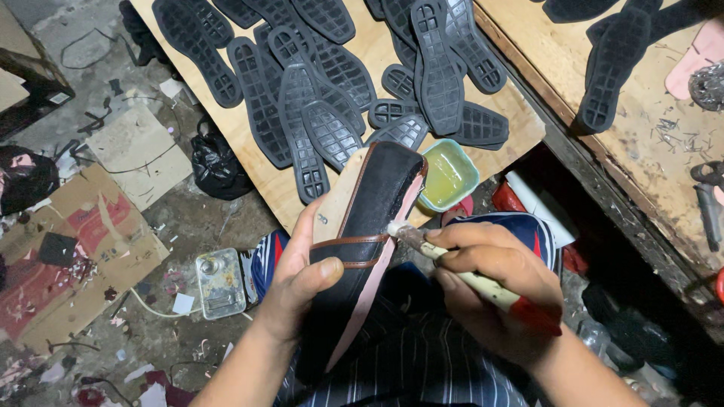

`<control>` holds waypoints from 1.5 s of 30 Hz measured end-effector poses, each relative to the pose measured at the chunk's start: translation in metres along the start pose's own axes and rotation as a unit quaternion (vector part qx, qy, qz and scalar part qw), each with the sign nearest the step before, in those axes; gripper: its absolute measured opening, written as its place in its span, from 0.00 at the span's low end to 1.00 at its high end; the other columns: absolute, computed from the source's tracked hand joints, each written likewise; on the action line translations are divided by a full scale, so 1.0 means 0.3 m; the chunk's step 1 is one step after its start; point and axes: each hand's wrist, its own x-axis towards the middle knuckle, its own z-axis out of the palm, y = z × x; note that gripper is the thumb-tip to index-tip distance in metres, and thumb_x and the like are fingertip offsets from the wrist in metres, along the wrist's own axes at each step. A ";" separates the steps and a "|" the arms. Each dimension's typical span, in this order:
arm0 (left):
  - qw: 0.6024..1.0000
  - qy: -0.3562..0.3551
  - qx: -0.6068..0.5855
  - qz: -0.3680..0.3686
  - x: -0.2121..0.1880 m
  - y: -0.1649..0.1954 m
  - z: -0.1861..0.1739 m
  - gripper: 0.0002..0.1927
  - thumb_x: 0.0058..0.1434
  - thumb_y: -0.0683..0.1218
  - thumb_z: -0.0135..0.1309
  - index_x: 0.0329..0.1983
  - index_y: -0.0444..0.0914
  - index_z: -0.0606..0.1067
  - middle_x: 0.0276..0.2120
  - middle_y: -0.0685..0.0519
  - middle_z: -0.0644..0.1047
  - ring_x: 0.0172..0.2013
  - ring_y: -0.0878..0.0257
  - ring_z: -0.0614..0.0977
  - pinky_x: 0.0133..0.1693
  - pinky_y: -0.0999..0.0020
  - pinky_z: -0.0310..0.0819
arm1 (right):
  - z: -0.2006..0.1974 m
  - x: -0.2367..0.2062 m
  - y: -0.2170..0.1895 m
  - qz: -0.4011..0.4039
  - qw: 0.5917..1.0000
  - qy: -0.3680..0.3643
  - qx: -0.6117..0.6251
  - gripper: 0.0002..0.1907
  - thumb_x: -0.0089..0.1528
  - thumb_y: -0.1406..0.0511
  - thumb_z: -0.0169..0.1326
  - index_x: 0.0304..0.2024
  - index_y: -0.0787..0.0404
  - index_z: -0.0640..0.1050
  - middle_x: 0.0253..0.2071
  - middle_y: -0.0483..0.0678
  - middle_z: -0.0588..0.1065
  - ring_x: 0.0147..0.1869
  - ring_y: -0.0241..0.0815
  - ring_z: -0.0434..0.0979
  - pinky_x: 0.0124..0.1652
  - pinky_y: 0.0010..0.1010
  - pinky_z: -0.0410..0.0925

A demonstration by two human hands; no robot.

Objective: The person sits on the floor of a shoe workshop holding a black shoe with a pink insole and uses a brush to apply yellow glue from a small container onto the sole edge and upper rim of the shoe, rotating the shoe to coat different sections.

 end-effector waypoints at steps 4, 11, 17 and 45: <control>1.000 -0.011 0.016 0.008 0.006 -0.001 -0.007 0.56 0.50 0.58 0.67 0.75 0.31 0.54 0.62 0.39 0.71 0.60 0.51 0.76 0.62 0.54 0.70 | -0.004 0.000 -0.001 0.001 1.000 0.000 -0.015 0.10 0.62 0.74 0.59 0.44 0.64 0.74 0.51 0.57 0.78 0.55 0.48 0.82 0.54 0.35 0.75; 0.999 -0.016 0.020 0.027 0.010 -0.003 -0.018 0.56 0.51 0.57 0.68 0.74 0.30 0.53 0.63 0.40 0.70 0.60 0.51 0.76 0.63 0.54 0.70 | -0.005 -0.005 0.006 0.015 1.000 0.007 -0.002 0.10 0.63 0.73 0.58 0.45 0.63 0.73 0.52 0.56 0.78 0.56 0.48 0.82 0.57 0.36 0.75; 0.999 -0.017 0.031 0.037 0.008 -0.008 -0.027 0.55 0.52 0.54 0.68 0.75 0.31 0.52 0.63 0.40 0.70 0.60 0.51 0.76 0.63 0.53 0.71 | -0.010 -0.020 0.014 0.033 0.998 -0.007 0.049 0.11 0.64 0.73 0.56 0.47 0.62 0.72 0.52 0.56 0.78 0.56 0.48 0.82 0.56 0.36 0.74; 0.997 -0.022 -0.052 0.048 0.019 -0.036 -0.003 0.51 0.56 0.53 0.61 0.77 0.34 0.50 0.60 0.39 0.70 0.58 0.50 0.76 0.61 0.53 0.71 | 0.035 -0.022 0.023 -0.017 0.998 0.051 0.026 0.13 0.63 0.75 0.57 0.49 0.62 0.71 0.54 0.58 0.77 0.57 0.49 0.81 0.53 0.34 0.75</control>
